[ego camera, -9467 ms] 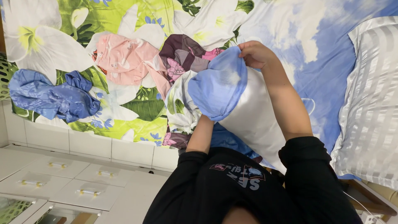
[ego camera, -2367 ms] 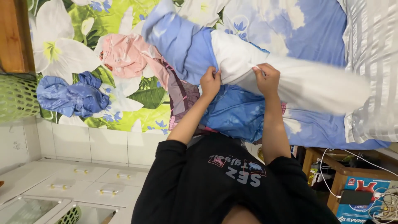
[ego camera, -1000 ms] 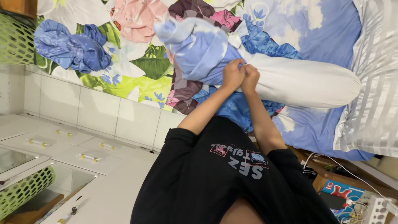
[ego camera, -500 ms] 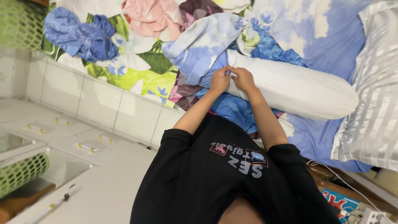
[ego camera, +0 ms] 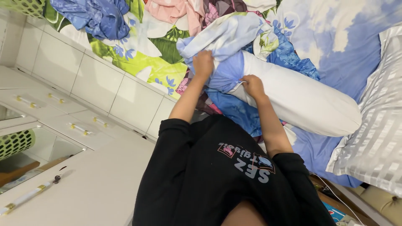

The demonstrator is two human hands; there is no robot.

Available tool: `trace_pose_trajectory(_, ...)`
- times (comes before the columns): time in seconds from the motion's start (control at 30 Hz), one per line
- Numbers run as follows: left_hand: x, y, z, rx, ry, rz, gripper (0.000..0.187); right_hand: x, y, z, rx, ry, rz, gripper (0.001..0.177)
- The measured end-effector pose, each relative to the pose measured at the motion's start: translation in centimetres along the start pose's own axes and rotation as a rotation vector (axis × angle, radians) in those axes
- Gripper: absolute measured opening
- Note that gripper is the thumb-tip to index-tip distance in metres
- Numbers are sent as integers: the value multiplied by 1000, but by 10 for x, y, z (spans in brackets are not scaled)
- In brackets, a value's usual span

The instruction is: The recorder puts a bolster and a pillow into their respective decorative cases and ties the bolster strings.

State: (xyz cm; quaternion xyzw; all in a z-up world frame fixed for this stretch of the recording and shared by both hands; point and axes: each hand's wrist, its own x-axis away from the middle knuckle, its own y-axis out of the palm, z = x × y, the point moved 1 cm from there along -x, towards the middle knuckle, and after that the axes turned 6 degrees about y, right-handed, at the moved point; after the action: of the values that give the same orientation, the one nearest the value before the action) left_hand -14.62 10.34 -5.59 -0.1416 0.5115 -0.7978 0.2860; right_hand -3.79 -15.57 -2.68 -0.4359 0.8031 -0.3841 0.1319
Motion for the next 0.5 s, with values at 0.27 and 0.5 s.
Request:
trace_pose_trajectory(0.27,-82,-125,-134,297,-383,750,12,-15,-47,36,-144,80,268,18)
trace_pose_trajectory(0.5,-100,-76,-157,206,-407,682,55,-12,-82,43,-287,367,356,13)
